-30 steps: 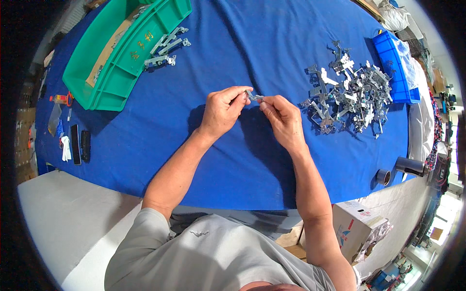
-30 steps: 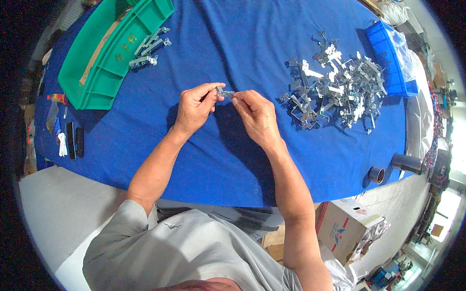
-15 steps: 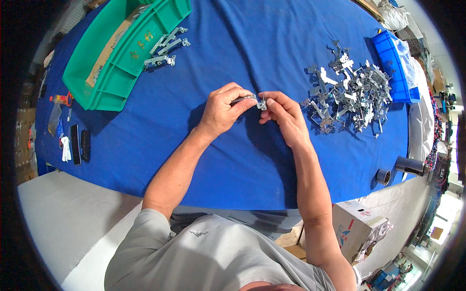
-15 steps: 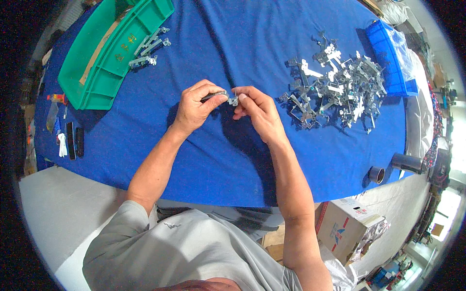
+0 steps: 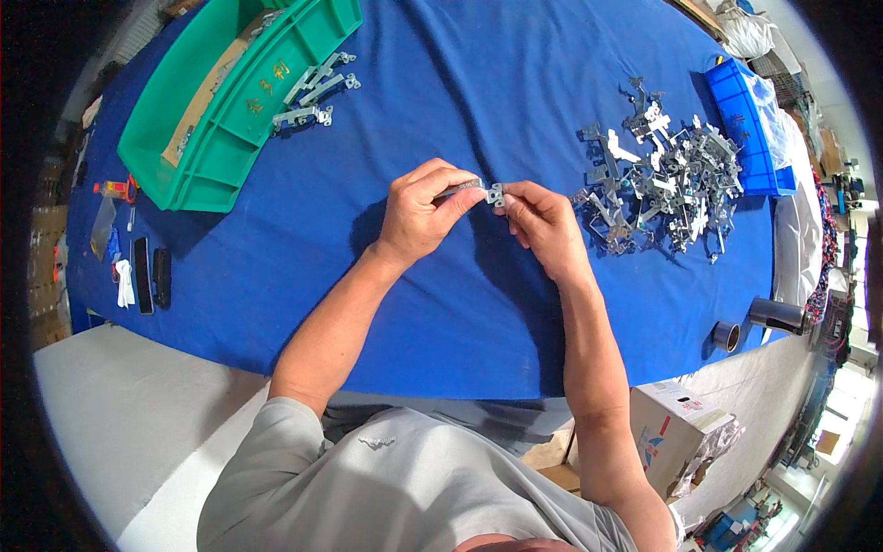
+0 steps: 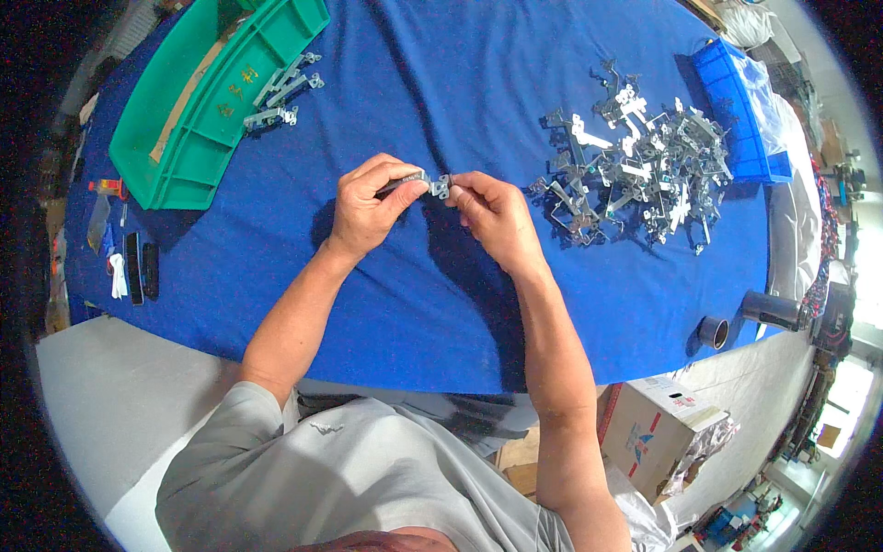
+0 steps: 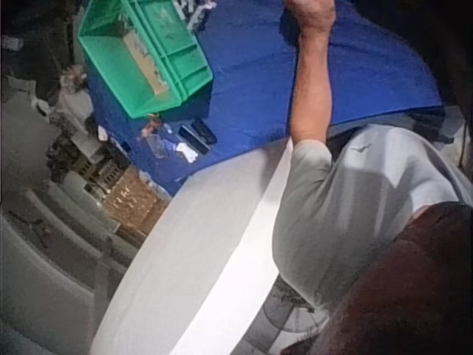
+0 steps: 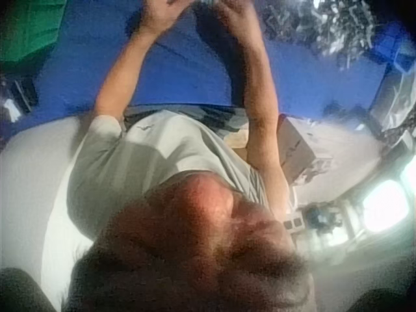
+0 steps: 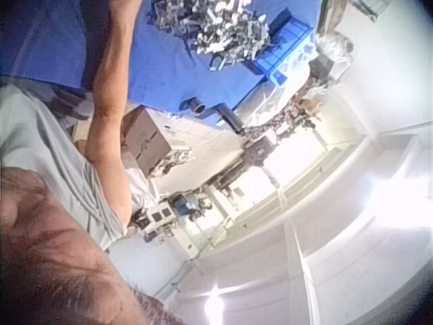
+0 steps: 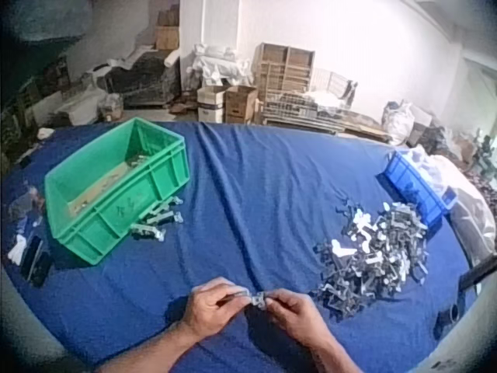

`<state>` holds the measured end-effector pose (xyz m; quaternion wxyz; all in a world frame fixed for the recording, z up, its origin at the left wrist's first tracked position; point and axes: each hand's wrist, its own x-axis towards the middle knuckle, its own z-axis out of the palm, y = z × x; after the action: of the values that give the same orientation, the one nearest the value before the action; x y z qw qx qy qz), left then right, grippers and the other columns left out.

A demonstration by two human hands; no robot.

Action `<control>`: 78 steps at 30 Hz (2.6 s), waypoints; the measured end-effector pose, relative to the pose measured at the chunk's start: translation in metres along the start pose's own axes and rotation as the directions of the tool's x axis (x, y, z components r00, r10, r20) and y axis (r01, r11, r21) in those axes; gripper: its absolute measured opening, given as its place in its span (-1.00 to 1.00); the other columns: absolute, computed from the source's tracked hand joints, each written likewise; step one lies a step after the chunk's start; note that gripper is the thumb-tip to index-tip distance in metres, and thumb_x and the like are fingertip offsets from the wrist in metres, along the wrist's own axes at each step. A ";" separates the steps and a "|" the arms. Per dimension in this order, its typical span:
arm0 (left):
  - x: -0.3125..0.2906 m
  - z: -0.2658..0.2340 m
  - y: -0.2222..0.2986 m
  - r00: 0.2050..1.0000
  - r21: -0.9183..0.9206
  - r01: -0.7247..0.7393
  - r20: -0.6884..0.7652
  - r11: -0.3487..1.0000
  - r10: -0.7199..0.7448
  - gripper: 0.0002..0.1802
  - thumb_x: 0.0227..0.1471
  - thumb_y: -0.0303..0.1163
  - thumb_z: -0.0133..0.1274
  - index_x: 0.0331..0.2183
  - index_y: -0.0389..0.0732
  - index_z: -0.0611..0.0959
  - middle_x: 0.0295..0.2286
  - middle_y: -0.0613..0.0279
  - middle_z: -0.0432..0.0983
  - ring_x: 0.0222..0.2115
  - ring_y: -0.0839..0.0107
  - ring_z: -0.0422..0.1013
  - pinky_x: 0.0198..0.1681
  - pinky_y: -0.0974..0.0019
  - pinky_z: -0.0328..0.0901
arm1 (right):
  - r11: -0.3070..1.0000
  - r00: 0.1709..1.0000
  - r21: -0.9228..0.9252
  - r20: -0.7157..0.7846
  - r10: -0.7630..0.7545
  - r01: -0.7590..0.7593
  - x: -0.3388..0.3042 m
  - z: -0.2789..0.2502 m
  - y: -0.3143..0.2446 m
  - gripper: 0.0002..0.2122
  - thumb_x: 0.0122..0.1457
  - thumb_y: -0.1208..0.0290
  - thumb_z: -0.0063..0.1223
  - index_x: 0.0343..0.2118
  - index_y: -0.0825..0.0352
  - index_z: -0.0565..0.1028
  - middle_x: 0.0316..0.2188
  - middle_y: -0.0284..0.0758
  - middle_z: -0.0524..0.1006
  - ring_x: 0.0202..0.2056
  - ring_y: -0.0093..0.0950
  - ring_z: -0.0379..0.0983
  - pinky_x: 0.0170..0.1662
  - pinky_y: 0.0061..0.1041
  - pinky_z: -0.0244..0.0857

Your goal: The person assembles small metal brackets or hinge components by hand at a workstation.

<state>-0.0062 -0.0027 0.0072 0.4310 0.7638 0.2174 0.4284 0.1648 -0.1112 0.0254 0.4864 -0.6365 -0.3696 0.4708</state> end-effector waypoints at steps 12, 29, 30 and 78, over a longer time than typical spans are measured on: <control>0.002 -0.001 0.002 0.999 -0.023 0.048 0.019 0.999 -0.047 -0.85 0.02 -0.45 0.28 -0.35 -0.33 0.69 -0.45 0.18 0.58 -0.48 0.49 0.47 -0.42 0.42 0.33 | 0.992 0.998 -0.111 0.033 -0.054 0.057 0.001 0.001 0.005 -0.84 0.30 0.45 0.03 -0.16 0.40 0.56 -0.50 -0.42 0.53 -0.52 -0.69 0.38 -0.47 -0.62 0.30; 0.000 -0.001 0.004 0.981 0.008 0.089 0.170 0.996 -0.089 -0.85 0.00 -0.43 0.29 -0.36 -0.30 0.71 -0.47 0.19 0.59 -0.50 0.49 0.47 -0.45 0.41 0.33 | 0.991 0.995 0.109 0.064 -0.079 0.072 0.002 0.001 0.005 -0.81 0.34 0.40 -0.01 -0.15 0.42 0.53 -0.45 -0.43 0.49 -0.45 -0.67 0.38 -0.38 -0.62 0.34; 0.000 -0.001 0.005 0.978 0.005 0.094 0.185 0.996 -0.093 -0.85 0.00 -0.43 0.30 -0.36 -0.30 0.71 -0.47 0.19 0.59 -0.50 0.49 0.48 -0.45 0.41 0.33 | 0.991 0.995 0.109 0.063 -0.079 0.072 0.002 0.002 0.005 -0.81 0.34 0.40 -0.01 -0.15 0.42 0.53 -0.45 -0.43 0.49 -0.45 -0.67 0.38 -0.38 -0.62 0.34; -0.001 0.003 0.006 0.998 0.027 0.057 0.018 0.998 -0.058 -0.84 0.04 -0.45 0.29 -0.37 -0.35 0.68 -0.47 0.25 0.55 -0.50 0.57 0.41 -0.43 0.47 0.31 | 0.998 0.990 0.014 0.124 -0.064 0.062 0.000 -0.005 0.003 -0.82 0.29 0.39 0.02 -0.26 0.40 0.57 -0.50 -0.45 0.52 -0.52 -0.69 0.39 -0.54 -0.64 0.29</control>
<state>-0.0043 -0.0080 0.0112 0.4352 0.7669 0.2407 0.4056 0.1700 -0.1132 0.0231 0.4805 -0.5915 -0.4165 0.4957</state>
